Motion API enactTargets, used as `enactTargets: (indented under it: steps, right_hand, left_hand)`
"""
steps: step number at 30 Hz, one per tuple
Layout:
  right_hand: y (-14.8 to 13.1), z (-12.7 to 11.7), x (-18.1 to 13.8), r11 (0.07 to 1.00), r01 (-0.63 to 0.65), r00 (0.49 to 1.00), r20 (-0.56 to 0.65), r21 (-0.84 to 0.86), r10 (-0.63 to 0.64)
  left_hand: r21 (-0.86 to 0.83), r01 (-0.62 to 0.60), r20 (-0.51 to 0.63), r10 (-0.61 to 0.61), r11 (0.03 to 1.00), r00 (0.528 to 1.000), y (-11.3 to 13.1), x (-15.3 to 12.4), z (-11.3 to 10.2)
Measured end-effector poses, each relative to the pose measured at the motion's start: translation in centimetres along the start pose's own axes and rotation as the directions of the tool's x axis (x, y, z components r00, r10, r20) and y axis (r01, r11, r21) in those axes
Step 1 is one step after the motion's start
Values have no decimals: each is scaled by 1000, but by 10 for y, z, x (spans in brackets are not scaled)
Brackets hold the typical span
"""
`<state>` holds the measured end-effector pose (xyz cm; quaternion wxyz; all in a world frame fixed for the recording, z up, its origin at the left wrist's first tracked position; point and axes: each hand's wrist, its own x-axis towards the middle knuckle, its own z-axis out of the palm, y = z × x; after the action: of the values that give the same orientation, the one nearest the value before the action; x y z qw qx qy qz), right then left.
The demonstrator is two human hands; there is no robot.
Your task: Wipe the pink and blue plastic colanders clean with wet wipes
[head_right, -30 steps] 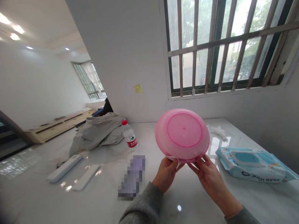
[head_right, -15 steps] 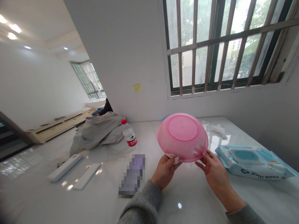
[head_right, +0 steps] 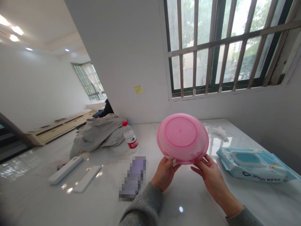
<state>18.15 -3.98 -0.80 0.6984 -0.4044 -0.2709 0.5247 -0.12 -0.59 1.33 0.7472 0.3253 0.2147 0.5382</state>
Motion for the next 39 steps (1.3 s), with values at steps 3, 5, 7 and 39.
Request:
enactTargets:
  steps: [3,5,7,39]
  right_hand:
    - [-4,4,-2,1000,-7,1000,17,-6,7]
    - [-8,5,-3,1000,-1,1000,21,-15,1]
    - [-13,4,-3,1000,5,1000,22,-20,-5]
    - [-22,-9,12,981,64,995,-85,184,-49]
  left_hand:
    - [-8,0,9,0,1000,1000,1,0,0]
    - [1,8,17,-8,1000,1000,2,0,-1]
    - [15,19,19,-19,1000,1000,2,1,-1]
    - [75,34,-53,-30,997,998,2,2,-5]
